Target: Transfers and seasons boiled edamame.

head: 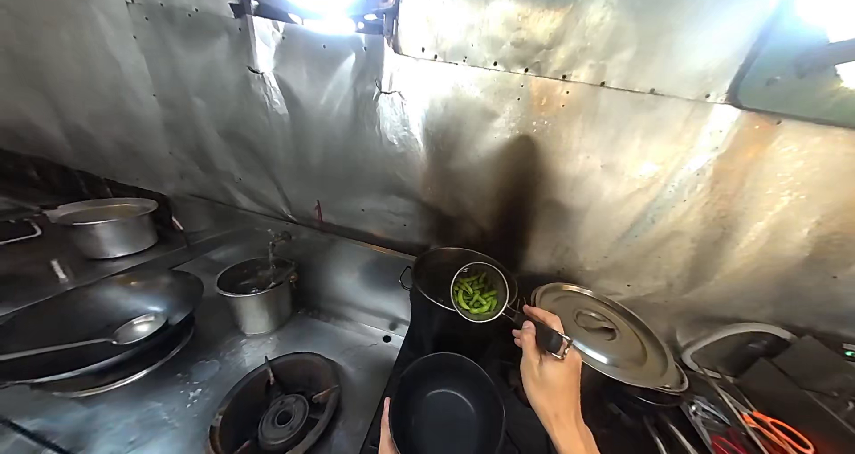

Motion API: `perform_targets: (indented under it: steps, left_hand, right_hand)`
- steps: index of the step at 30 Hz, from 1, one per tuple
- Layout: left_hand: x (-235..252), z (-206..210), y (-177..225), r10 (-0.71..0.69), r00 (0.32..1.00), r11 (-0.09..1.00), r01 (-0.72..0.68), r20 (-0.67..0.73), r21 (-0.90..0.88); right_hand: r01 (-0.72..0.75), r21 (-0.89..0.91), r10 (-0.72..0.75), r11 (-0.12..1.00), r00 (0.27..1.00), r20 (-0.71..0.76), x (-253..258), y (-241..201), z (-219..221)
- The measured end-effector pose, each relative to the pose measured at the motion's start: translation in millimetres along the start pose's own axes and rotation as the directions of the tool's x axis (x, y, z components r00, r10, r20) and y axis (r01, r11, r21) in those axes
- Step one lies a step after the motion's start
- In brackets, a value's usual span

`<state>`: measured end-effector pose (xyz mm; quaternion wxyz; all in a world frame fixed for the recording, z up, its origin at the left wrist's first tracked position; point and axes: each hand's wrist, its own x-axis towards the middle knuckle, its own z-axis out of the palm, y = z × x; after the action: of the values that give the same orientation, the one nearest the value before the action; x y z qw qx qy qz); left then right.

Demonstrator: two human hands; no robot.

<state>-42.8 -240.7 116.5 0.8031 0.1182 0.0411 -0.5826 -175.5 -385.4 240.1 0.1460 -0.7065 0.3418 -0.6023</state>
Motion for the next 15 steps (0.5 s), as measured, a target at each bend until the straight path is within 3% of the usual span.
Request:
perform_targets:
  steps: [15]
  left_hand:
    - [4.1, 14.5, 2.3, -0.024, 0.994, 0.999, 0.029, -0.11, 0.039]
  right_hand:
    - [0.027, -0.045, -0.027, 0.999, 1.0, -0.003, -4.1, -4.5, -2.0]
